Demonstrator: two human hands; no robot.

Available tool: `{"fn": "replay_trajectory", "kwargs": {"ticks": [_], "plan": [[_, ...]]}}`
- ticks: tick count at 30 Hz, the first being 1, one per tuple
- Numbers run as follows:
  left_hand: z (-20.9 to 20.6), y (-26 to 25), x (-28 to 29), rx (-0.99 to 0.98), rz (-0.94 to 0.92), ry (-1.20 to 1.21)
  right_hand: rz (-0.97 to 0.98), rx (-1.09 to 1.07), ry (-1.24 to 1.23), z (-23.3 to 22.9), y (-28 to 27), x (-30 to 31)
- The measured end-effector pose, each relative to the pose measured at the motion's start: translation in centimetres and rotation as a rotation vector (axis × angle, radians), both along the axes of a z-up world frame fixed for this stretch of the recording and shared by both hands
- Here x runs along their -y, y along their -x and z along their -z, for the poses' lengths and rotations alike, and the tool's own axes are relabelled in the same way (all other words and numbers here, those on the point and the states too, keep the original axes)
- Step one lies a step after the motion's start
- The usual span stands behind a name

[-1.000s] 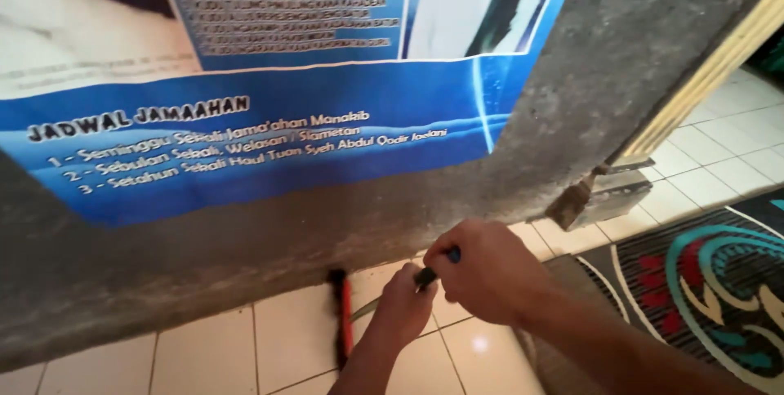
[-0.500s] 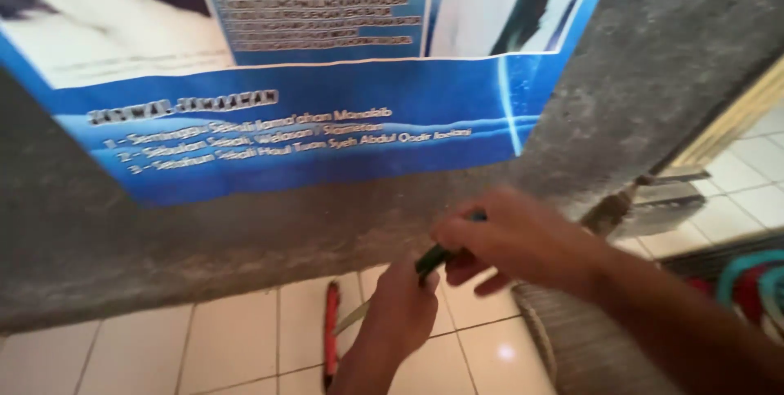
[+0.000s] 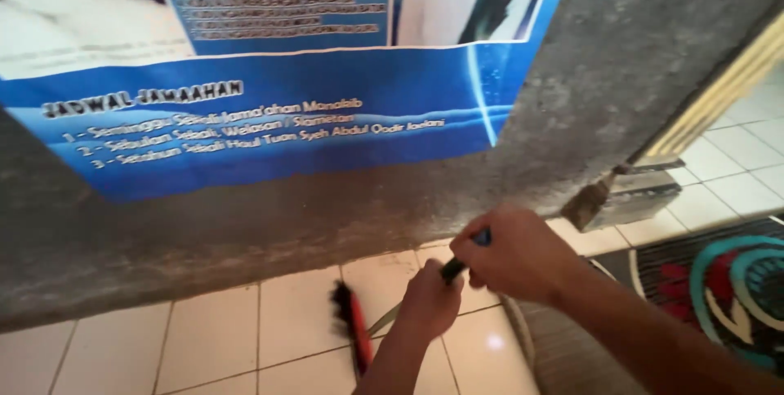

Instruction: The person is sweeping the floor and using a tool to clean the edge between the wall and the floor.

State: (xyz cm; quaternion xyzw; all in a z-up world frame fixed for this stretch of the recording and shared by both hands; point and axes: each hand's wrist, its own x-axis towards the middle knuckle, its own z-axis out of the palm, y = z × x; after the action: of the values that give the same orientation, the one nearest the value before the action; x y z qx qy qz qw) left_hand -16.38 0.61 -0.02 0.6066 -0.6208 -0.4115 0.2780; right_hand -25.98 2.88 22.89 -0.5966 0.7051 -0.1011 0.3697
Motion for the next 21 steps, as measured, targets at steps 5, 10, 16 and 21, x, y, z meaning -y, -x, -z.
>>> {"fn": "replay_trajectory", "kwargs": {"ticks": [5, 10, 16, 21], "plan": [[2.9, 1.6, 3.6, -0.153, 0.094, 0.138, -0.239, -0.127, 0.308, -0.2, 0.6, 1.1], [-4.4, -1.0, 2.4, -0.144, 0.040, 0.192, -0.309, -0.091, 0.280, -3.3, -0.6, 1.5], [-7.9, -6.3, -0.1, 0.064, 0.020, 0.075, -0.173, 0.231, 0.066, -2.2, -2.0, 1.9], [-2.0, -9.8, -1.3, 0.269, -0.140, -0.173, -0.151, 0.438, -0.059, 3.9, -4.5, 0.5]]}}
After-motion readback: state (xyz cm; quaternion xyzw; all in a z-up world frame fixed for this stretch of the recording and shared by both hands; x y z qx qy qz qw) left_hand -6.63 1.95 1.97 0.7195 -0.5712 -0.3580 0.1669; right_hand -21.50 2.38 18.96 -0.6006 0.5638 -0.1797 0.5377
